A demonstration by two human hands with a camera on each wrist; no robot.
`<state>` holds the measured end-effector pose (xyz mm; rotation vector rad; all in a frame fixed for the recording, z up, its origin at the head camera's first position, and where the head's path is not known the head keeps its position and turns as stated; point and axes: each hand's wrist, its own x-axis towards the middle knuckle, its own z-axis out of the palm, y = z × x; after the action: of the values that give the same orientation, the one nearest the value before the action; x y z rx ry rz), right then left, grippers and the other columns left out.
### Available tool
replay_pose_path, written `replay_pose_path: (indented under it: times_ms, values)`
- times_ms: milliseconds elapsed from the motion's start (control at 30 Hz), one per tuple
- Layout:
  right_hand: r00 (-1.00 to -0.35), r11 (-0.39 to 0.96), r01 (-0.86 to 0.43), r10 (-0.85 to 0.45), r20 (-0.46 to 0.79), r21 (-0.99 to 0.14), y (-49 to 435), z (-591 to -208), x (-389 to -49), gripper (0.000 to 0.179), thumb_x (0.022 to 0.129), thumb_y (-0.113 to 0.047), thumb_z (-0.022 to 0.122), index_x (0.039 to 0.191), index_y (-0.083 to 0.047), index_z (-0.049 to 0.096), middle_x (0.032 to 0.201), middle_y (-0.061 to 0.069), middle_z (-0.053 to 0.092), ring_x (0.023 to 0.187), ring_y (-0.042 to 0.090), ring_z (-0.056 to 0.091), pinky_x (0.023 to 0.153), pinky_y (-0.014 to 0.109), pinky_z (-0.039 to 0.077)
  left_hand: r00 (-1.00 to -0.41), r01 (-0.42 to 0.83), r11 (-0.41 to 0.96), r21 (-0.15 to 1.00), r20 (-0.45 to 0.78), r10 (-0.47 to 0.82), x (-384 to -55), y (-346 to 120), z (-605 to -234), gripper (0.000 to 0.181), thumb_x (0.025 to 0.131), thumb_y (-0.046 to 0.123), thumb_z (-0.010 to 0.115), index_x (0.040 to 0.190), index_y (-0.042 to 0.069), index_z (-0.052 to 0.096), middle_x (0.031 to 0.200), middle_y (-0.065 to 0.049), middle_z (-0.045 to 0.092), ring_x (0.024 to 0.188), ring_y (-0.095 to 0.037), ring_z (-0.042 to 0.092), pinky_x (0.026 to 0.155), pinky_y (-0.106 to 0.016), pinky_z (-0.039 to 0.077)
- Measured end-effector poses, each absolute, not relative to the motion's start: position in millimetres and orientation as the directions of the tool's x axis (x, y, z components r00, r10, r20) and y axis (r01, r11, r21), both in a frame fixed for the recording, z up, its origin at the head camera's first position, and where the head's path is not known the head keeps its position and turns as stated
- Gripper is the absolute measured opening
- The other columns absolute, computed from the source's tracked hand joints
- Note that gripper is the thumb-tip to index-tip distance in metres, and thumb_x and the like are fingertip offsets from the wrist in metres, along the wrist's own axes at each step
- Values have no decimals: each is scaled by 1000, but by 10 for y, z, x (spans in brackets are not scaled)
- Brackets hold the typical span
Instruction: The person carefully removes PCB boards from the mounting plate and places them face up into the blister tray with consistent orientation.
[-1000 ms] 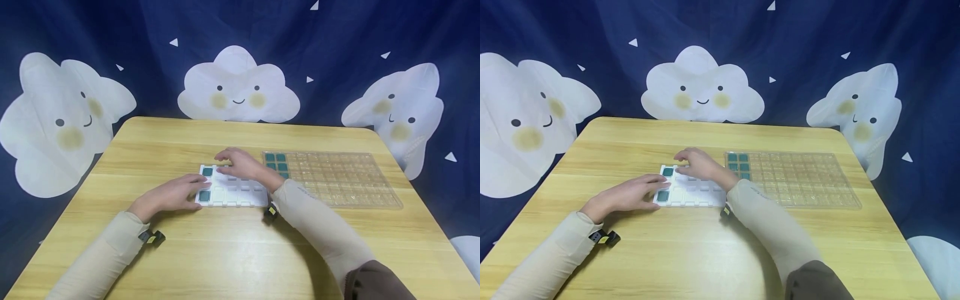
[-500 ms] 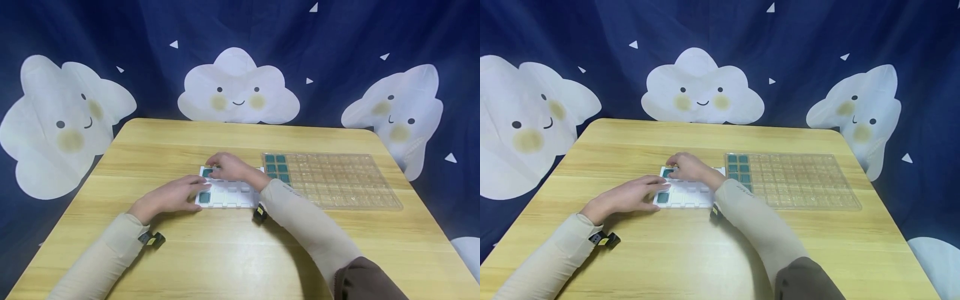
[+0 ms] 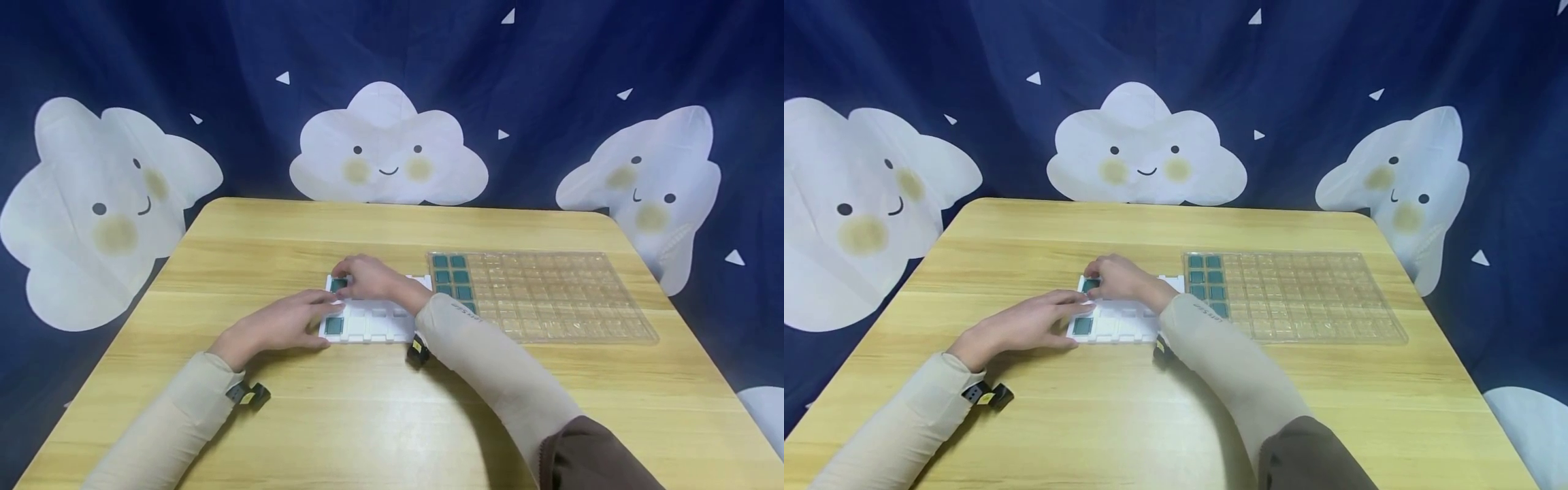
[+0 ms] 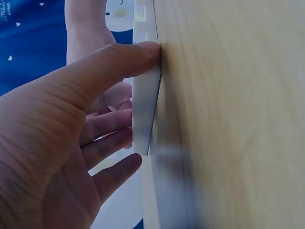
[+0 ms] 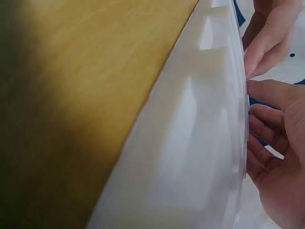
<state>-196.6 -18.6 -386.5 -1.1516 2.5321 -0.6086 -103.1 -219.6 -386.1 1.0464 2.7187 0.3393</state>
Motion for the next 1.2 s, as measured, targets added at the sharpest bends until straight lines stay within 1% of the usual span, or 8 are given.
replay_pose_path:
  times_ms: [200, 433, 667, 767, 967, 1200]
  values:
    - [-643, 608, -648, -760, -100, -459, -201, -3880, -1984, 44, 88, -30, 73, 126, -9, 64, 118, 2, 64, 108, 16, 57, 99, 30, 45, -724, 633, 714, 298, -100, 683, -1023, -2190, -3851, 71, 83, 41, 77, 142, 9, 53, 145, -16, 45, 133, -32, 43, 110, -48, 36]
    - [-634, 607, -673, -768, -93, -424, -220, -3889, -1998, 39, 89, -31, 72, 121, -10, 67, 112, 1, 64, 103, 15, 58, 96, 29, 46, -723, 635, 712, 301, -95, 685, -1015, -2184, -3842, 69, 83, 40, 77, 140, 8, 54, 144, -16, 46, 132, -32, 43, 110, -47, 37]
    - [-633, 603, -691, -771, -70, -397, -210, -3894, -1984, 41, 89, -31, 72, 123, -9, 66, 112, 1, 65, 104, 14, 58, 97, 29, 46, -723, 635, 711, 304, -93, 685, -1023, -2191, -3859, 70, 83, 41, 77, 141, 9, 53, 145, -16, 46, 132, -32, 43, 110, -48, 37]
    - [-631, 598, -697, -774, -59, -395, -199, -3888, -1981, 41, 89, -31, 72, 123, -9, 66, 113, 1, 65, 104, 14, 58, 97, 28, 46, -723, 635, 712, 299, -94, 684, -1032, -2194, -3875, 71, 83, 41, 76, 142, 9, 52, 145, -15, 45, 133, -32, 42, 110, -48, 36]
    - [-642, 597, -680, -765, -47, -425, -134, -3823, -1986, 41, 90, -28, 71, 125, -8, 65, 115, 3, 65, 106, 16, 59, 97, 29, 47, -729, 626, 724, 291, -112, 676, -1036, -2195, -3882, 70, 85, 42, 75, 143, 9, 52, 146, -15, 44, 134, -33, 41, 110, -49, 36]
    - [-649, 611, -668, -758, -68, -424, 11, -3820, -2018, 40, 90, -29, 70, 125, -10, 64, 113, 1, 63, 103, 14, 58, 94, 28, 48, -744, 601, 748, 282, -146, 652, -1032, -2186, -3867, 71, 85, 42, 75, 143, 10, 51, 146, -14, 44, 134, -32, 40, 110, -48, 36]
